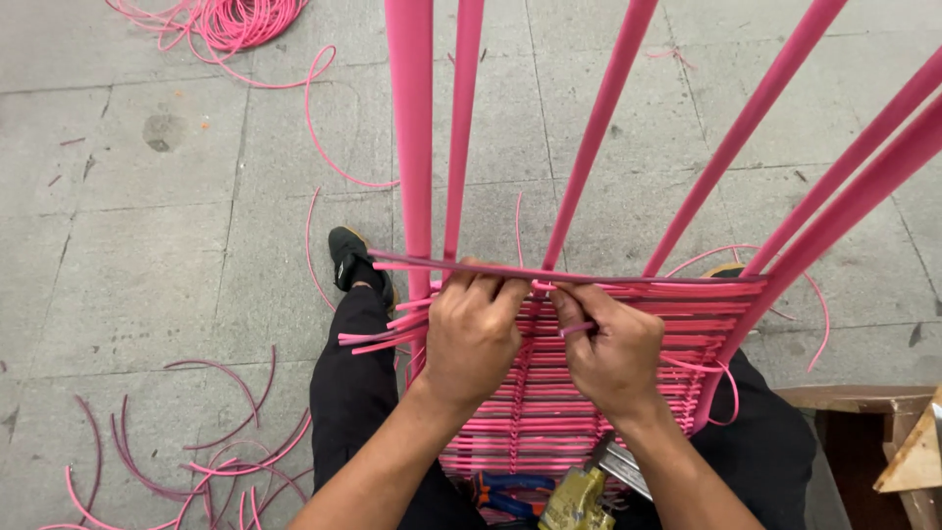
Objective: Weaving pink plastic strips into a chair frame and securing them with a pneumatic staple gun.
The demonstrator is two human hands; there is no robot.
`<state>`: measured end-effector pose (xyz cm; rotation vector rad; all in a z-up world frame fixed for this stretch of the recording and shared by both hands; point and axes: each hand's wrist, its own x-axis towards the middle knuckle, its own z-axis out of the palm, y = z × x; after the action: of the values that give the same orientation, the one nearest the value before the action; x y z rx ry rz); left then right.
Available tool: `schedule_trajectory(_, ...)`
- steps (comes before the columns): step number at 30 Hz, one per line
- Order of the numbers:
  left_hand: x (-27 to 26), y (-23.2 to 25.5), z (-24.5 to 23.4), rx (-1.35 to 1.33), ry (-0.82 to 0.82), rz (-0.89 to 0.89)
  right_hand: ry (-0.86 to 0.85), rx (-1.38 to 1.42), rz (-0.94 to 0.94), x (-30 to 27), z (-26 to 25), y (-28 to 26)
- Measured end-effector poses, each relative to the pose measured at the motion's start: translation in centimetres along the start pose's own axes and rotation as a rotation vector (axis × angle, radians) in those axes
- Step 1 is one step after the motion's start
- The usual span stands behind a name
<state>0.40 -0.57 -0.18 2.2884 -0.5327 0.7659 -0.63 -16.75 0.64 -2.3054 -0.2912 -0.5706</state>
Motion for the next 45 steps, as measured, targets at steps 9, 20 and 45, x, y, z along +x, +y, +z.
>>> schedule_trajectory(9,-1.7,1.7,-1.5,-0.147,-0.028,-0.087,-0.099,0.048,-0.098,-1.1,-0.2,2.7)
schedule_trajectory(20,0.8,0.4,-3.2,-0.517,-0.438,-0.506,-0.232,0.129,-0.017,-1.8,-1.6,4.2)
schedule_trajectory(45,-8.8,2.3,-2.5,-1.266,-0.236,-1.126,-1.002,-0.493,-0.203,-24.1,6.5,2.8)
